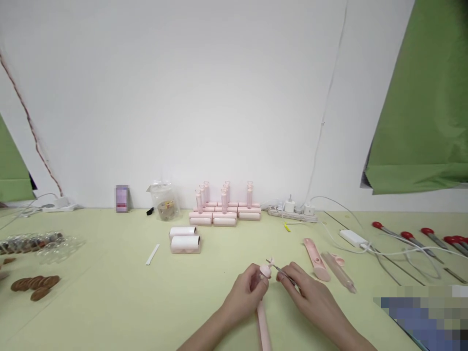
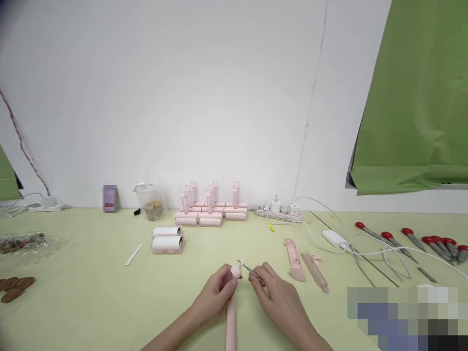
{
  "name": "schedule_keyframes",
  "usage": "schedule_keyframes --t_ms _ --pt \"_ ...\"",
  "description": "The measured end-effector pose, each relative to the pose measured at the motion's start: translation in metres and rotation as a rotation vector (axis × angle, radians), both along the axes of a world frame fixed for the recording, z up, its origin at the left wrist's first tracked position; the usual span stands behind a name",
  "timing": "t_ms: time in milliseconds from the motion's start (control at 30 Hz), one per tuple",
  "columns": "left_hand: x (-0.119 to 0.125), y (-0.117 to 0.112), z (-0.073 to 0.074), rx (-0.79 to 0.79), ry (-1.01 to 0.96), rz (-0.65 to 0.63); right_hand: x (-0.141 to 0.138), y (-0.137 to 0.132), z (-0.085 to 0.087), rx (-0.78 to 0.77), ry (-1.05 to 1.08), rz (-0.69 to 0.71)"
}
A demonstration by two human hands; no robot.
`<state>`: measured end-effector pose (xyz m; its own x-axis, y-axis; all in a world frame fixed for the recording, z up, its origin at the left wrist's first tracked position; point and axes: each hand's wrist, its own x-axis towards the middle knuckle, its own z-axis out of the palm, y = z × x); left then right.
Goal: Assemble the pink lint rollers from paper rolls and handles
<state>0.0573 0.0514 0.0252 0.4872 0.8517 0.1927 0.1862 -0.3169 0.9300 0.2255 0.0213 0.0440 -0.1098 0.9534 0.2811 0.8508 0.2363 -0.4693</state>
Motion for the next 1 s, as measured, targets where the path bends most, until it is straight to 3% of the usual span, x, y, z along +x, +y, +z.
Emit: schedule_keyframes --t_ms 133,300,467,600,700,767,833,1000 --pt "0.000 -0.009 0.003 0.176 0.229 0.013 -0.004 -0.007 0.003 0.077 0.017 0.011" --pt "-0.005 -0.010 0.008 0.525 0.611 0.026 -0.003 -0.009 -0.006 0.255 -0.236 0.252" --pt "-0.015 -0.012 0.025 0.650 0.871 -0.085 -0.003 -0.013 -0.008 0.222 -0.363 0.400" --pt "-0.032 -0.016 0.042 0.642 0.928 -0.120 0.001 -0.013 0.001 0.064 -0.454 0.418" --pt "-0.051 -0.013 0.047 0.556 0.744 -0.039 0.008 -0.004 0.002 -0.055 -0.315 0.236" --pt "-0.060 -0.008 0.043 0.414 0.615 0.061 0.013 0.002 -0.002 -0.116 -0.212 0.128" --pt "-0.063 -0.003 0.035 0.295 0.540 0.128 0.019 0.005 -0.006 -0.185 -0.142 0.111" --pt "-0.051 -0.003 0.013 0.151 0.587 0.187 0.036 0.000 -0.002 -0.356 -0.118 0.118"
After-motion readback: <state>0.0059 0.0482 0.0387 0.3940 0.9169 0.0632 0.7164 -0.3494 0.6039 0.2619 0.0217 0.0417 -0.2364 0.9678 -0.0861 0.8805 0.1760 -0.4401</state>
